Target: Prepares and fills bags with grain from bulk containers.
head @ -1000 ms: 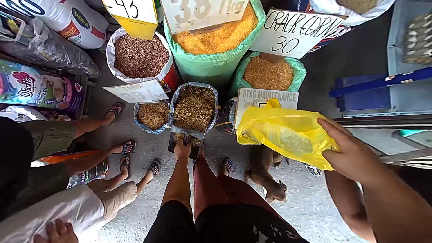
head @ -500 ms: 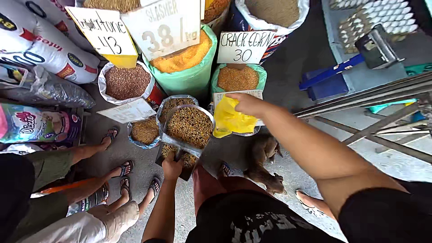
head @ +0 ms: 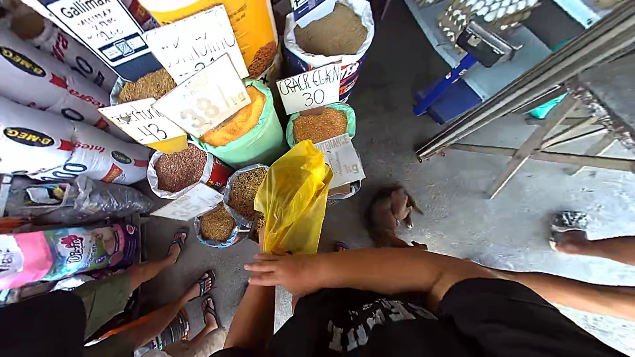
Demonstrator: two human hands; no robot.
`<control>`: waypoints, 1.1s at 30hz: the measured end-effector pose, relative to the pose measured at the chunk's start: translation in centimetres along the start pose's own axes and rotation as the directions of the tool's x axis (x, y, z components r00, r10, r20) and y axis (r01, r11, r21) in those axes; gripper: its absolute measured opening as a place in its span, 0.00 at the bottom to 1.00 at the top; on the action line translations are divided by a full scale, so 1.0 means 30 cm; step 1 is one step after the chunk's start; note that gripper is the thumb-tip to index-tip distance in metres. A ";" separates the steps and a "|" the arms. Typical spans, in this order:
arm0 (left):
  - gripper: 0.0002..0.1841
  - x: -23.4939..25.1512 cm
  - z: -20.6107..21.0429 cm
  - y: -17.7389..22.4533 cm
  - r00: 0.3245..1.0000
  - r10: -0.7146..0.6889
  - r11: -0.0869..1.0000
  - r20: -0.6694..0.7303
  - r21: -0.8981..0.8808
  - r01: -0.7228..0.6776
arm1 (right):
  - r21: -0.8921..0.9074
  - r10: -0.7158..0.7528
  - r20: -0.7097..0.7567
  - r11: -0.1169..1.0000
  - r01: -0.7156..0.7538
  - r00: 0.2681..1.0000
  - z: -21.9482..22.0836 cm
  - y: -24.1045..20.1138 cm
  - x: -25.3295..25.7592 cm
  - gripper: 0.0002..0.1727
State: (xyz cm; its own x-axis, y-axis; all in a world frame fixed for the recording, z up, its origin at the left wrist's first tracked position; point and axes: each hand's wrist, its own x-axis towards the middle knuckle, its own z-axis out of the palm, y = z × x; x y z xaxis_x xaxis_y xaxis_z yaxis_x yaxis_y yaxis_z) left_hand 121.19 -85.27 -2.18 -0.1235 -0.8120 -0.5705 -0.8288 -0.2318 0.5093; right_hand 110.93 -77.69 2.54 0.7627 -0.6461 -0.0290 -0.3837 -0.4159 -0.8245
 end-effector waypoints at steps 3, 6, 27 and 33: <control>0.19 0.012 -0.036 0.114 0.990 0.141 0.970 0.009 0.201 -0.140 | -0.175 0.171 -0.399 0.950 -0.258 0.901 -0.102 -0.076 -0.162 0.30; 0.22 0.081 -0.029 0.252 0.990 0.069 0.856 0.122 0.502 -0.121 | 0.024 0.716 -0.416 0.625 -0.780 0.561 -0.296 -0.066 -0.299 0.26; 0.16 0.002 -0.282 0.703 0.931 0.322 0.478 0.171 0.820 -0.315 | 0.790 0.830 -0.462 0.545 -0.281 0.313 -0.650 0.495 -0.415 0.34; 0.16 0.014 -0.417 0.120 0.993 -0.045 0.814 -0.106 0.572 0.098 | 0.885 0.887 -0.372 0.428 -0.184 0.274 -0.655 0.538 -0.335 0.29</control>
State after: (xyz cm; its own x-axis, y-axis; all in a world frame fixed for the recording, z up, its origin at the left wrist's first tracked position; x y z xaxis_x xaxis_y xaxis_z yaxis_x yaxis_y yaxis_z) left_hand 124.97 -93.15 7.48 -0.0274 -0.8526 -0.5218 -0.9992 0.0380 -0.0097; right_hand 86.84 -90.47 0.63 -0.3251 -0.7840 -0.5288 0.1559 0.5070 -0.8477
